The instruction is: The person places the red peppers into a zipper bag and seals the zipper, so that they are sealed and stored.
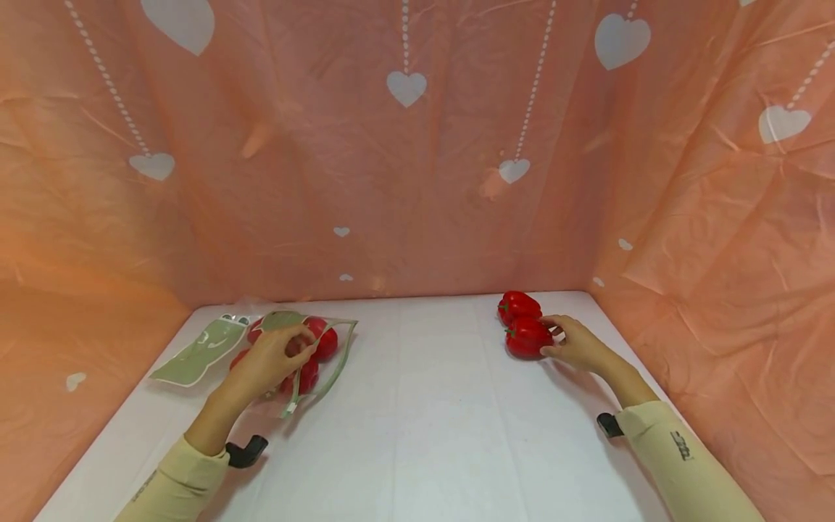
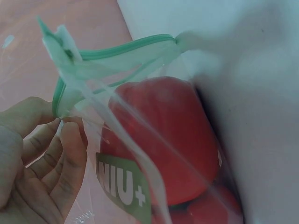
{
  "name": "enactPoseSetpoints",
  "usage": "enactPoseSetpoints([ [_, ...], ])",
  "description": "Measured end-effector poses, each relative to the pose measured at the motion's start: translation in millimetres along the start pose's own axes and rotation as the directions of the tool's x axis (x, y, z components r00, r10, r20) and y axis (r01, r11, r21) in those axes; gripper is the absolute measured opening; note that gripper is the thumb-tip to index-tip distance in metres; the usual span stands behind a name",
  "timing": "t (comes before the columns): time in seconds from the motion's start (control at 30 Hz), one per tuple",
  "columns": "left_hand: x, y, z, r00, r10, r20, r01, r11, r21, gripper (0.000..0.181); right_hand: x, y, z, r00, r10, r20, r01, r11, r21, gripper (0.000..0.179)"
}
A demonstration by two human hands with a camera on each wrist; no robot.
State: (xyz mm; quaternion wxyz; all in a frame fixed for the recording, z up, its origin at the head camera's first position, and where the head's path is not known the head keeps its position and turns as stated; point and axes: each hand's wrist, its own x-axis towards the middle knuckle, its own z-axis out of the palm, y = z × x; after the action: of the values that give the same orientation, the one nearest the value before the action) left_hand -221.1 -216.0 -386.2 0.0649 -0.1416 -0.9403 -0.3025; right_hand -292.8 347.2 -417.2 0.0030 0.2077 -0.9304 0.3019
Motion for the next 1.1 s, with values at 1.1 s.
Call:
enactPoseSetpoints([
  [1.1,-0.2,-2.8,-1.5,1.000,-0.002,-0.008,0.002,1.000,-0.006,0.017,11.3,-36.1,27.8,0.999,0.047,0.021,-0.049,0.992,0.120,0.064],
])
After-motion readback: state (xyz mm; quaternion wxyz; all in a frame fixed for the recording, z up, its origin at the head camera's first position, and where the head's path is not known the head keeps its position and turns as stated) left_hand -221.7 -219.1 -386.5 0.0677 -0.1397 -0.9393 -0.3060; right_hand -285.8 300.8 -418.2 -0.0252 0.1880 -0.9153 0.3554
